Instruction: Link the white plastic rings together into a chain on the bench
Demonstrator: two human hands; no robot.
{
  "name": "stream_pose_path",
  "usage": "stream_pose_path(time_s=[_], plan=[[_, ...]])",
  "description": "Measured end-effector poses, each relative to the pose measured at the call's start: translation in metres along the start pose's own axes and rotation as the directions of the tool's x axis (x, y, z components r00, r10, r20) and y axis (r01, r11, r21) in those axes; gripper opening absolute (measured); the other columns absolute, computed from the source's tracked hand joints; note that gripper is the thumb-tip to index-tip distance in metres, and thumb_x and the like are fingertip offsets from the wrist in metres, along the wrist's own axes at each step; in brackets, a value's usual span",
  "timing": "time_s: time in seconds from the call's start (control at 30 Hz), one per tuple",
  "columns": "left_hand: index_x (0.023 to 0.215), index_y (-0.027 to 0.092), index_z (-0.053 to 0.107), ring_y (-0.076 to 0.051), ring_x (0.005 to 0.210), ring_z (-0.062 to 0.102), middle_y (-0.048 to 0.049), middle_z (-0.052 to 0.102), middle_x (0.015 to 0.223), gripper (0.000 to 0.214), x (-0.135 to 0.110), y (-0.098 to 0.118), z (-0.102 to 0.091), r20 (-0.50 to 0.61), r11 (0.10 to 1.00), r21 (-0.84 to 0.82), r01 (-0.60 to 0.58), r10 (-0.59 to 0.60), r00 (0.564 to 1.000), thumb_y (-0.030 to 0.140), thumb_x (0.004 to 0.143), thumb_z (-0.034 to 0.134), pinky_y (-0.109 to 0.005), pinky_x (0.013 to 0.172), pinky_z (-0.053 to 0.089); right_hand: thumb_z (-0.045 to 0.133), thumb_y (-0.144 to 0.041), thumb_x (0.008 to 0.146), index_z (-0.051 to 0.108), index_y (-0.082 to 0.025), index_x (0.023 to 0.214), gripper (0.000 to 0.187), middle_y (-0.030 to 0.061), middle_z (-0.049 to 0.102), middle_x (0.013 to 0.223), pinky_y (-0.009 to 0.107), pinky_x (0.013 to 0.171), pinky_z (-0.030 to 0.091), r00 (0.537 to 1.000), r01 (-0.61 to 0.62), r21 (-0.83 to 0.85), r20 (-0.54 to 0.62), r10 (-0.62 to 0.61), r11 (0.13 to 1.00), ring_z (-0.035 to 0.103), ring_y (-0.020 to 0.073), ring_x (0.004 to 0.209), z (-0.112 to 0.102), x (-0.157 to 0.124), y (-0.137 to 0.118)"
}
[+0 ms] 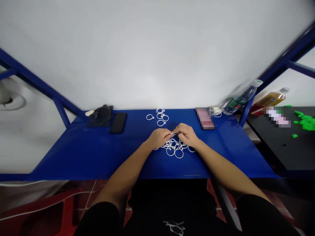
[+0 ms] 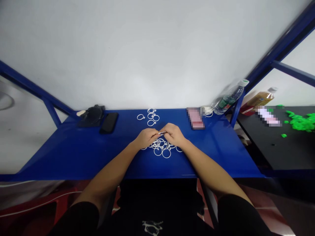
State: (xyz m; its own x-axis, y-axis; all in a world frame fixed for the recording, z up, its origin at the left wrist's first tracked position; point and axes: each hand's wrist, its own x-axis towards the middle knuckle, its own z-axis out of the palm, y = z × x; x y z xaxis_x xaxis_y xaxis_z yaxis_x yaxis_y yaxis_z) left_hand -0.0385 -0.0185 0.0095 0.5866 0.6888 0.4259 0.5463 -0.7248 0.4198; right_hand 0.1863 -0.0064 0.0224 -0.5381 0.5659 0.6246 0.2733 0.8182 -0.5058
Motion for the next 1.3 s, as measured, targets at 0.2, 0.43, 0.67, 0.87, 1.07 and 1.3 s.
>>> stream_pose_path(time_s=[0.2,0.43,0.67,0.87,1.07,1.3], plan=[[0.089,0.018,0.072,-0.015,0.070,0.064,-0.0020,0.071,0.077,0.030,-0.001,-0.011,-0.006,-0.062,0.998,0.062,0.027,-0.023,0.998,0.036,0.106,0.055,-0.028,0.070,0.045,0.046,-0.013,0.097,0.067,-0.026,0.128,0.040,0.0076,0.073,0.114,0.046,0.091,0.056,0.994,-0.085,-0.063,-0.070,0.080,0.994,0.067,0.0243,0.101,-0.002,-0.001,0.003],[0.121,0.021,0.074,-0.021,0.087,0.072,-0.0072,0.079,0.100,0.025,-0.007,-0.045,-0.021,-0.282,0.917,0.159,0.365,-0.312,0.907,0.028,0.099,0.064,-0.032,0.080,0.053,0.048,-0.008,0.089,0.073,-0.022,0.111,0.036,0.0079,0.076,0.107,0.046,0.092,0.052,0.979,-0.168,-0.232,0.077,0.190,0.958,0.067,0.0265,0.099,-0.019,-0.006,0.032],[0.139,0.024,0.064,-0.012,0.067,0.064,-0.0045,0.076,0.117,0.044,-0.005,-0.028,-0.013,-0.111,0.934,-0.035,0.355,-0.357,0.927,0.029,0.095,0.070,-0.031,0.078,0.056,0.055,-0.019,0.091,0.074,-0.025,0.115,0.031,0.0072,0.075,0.120,0.053,0.106,0.037,0.909,-0.251,-0.427,0.204,0.363,0.869,0.065,0.0289,0.109,-0.022,-0.010,0.041],[0.119,0.022,0.075,-0.019,0.095,0.070,-0.0049,0.077,0.110,0.026,-0.004,-0.015,-0.007,0.015,0.973,-0.025,0.228,-0.228,0.974,0.033,0.097,0.069,-0.035,0.090,0.056,0.062,-0.023,0.089,0.075,-0.025,0.111,0.025,0.0055,0.077,0.102,0.050,0.104,0.036,0.897,-0.301,-0.390,0.194,0.398,0.870,0.066,0.0262,0.099,-0.018,-0.010,0.038],[0.114,0.022,0.076,-0.019,0.093,0.071,-0.0035,0.078,0.100,0.022,-0.004,-0.011,-0.002,0.078,0.987,-0.046,0.151,-0.148,0.986,0.035,0.097,0.069,-0.034,0.088,0.056,0.062,-0.018,0.086,0.074,-0.024,0.105,0.024,0.0019,0.074,0.087,0.042,0.095,0.040,0.943,-0.256,-0.283,0.137,0.303,0.924,0.065,0.0221,0.086,-0.011,-0.008,0.035],[0.136,0.022,0.066,-0.016,0.087,0.070,-0.0059,0.077,0.104,0.039,-0.003,-0.009,0.001,-0.040,0.996,-0.064,0.054,-0.057,0.998,0.033,0.099,0.066,-0.033,0.085,0.057,0.061,-0.021,0.090,0.067,-0.023,0.091,0.006,0.0020,0.071,0.083,0.040,0.086,0.043,0.975,-0.221,-0.187,-0.028,0.220,0.957,0.062,0.0214,0.079,0.003,-0.002,0.017]])
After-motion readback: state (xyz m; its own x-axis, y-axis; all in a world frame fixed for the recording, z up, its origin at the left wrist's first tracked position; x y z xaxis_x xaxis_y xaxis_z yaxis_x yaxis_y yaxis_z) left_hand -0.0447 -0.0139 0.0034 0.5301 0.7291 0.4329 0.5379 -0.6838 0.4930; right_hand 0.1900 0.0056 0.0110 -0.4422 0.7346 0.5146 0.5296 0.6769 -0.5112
